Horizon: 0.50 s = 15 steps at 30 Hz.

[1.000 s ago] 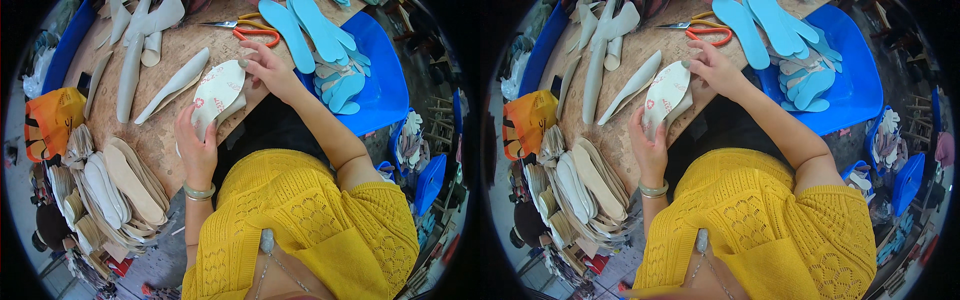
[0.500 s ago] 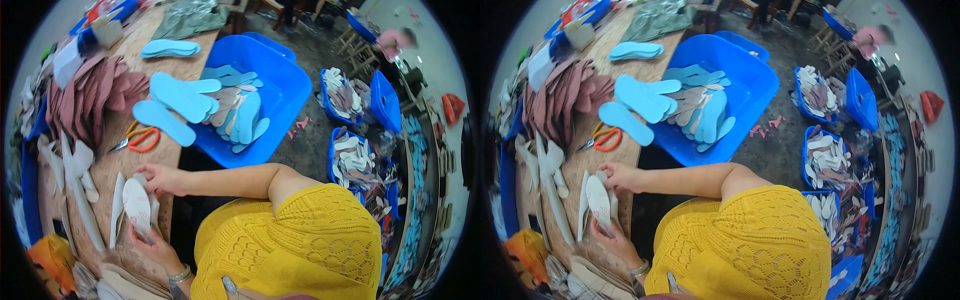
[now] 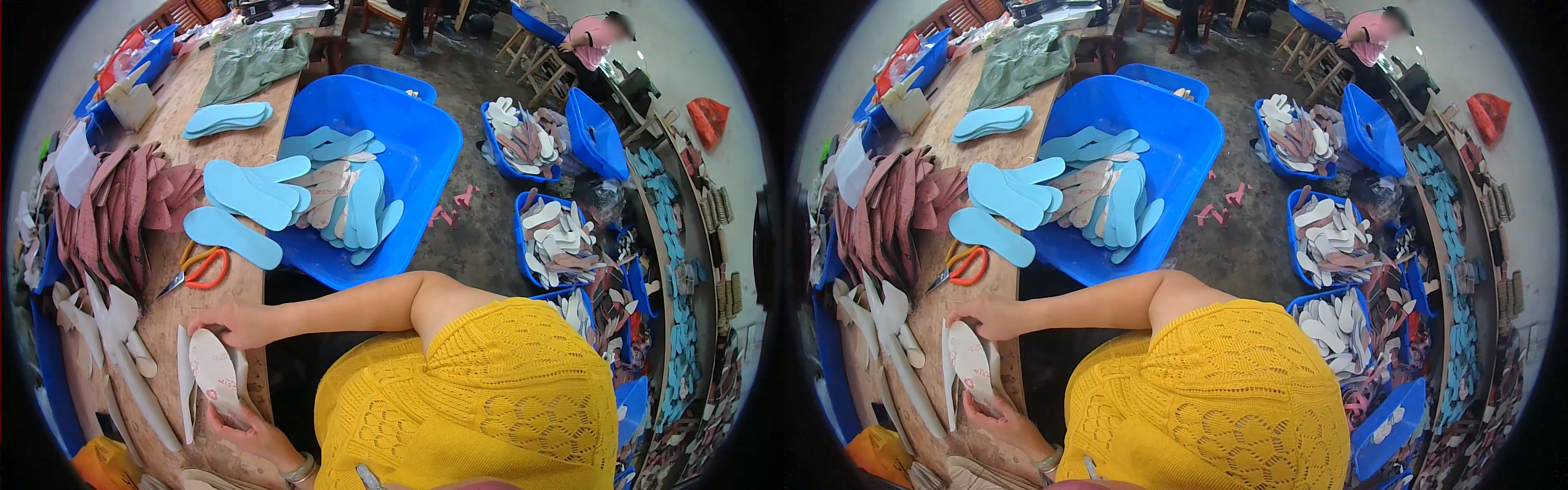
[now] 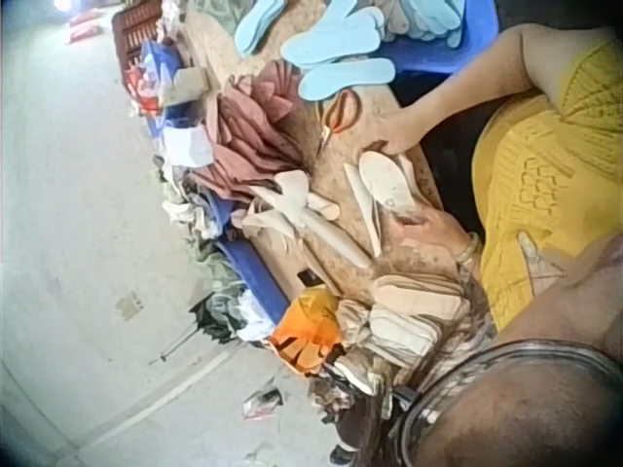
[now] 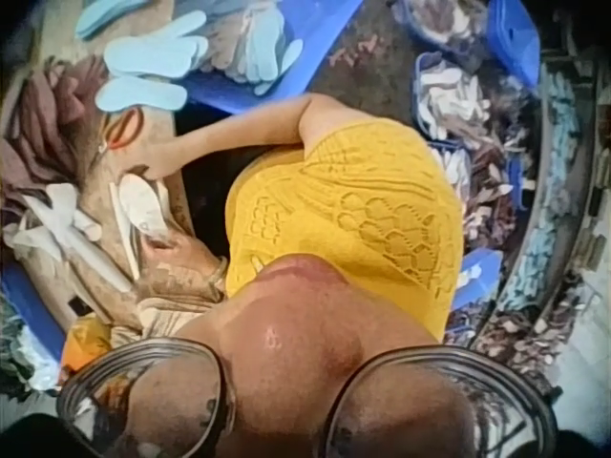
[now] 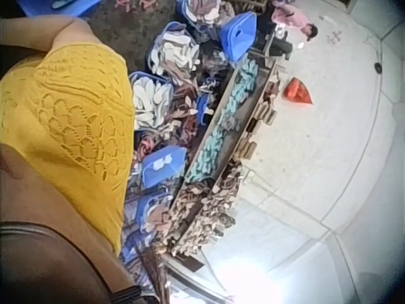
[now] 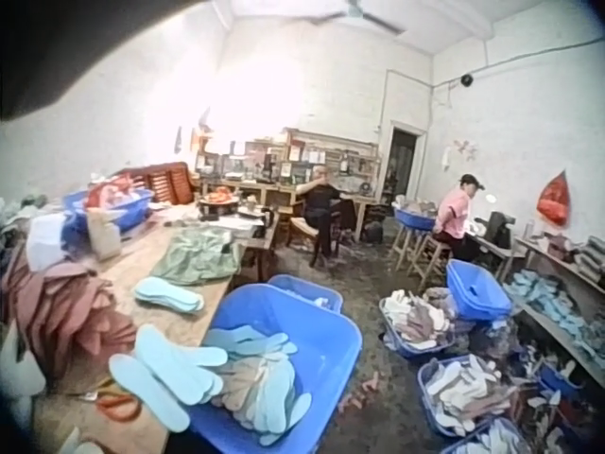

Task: Manually assembling or checking shoe insole components at a workbench.

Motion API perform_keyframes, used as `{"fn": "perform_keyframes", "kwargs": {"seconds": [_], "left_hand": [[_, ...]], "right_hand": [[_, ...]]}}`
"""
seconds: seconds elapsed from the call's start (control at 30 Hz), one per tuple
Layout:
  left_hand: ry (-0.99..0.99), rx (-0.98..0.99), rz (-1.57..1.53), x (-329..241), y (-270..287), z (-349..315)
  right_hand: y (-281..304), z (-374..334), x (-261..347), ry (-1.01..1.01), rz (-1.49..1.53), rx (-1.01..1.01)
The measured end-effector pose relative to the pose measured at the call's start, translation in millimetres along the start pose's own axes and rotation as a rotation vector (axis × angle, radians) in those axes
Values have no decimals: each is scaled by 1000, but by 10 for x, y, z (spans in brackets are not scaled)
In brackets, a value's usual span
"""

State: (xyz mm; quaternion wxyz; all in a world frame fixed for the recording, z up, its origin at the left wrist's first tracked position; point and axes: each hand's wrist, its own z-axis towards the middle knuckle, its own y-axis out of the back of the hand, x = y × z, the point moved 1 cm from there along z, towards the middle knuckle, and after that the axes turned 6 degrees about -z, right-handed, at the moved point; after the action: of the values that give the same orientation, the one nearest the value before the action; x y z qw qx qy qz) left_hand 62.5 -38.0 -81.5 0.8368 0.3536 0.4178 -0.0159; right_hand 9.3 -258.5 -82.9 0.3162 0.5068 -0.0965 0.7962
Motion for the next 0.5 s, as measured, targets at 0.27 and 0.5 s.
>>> {"fn": "perform_keyframes", "kwargs": {"seconds": [0.27,0.5], "left_hand": [[-43,95,103,-40,-49,15],[-22,135,115,-12,-45,47]], "right_hand": [[32,-167,-134,123,-576,94],[72,-157,-35,126,-712,170]]}}
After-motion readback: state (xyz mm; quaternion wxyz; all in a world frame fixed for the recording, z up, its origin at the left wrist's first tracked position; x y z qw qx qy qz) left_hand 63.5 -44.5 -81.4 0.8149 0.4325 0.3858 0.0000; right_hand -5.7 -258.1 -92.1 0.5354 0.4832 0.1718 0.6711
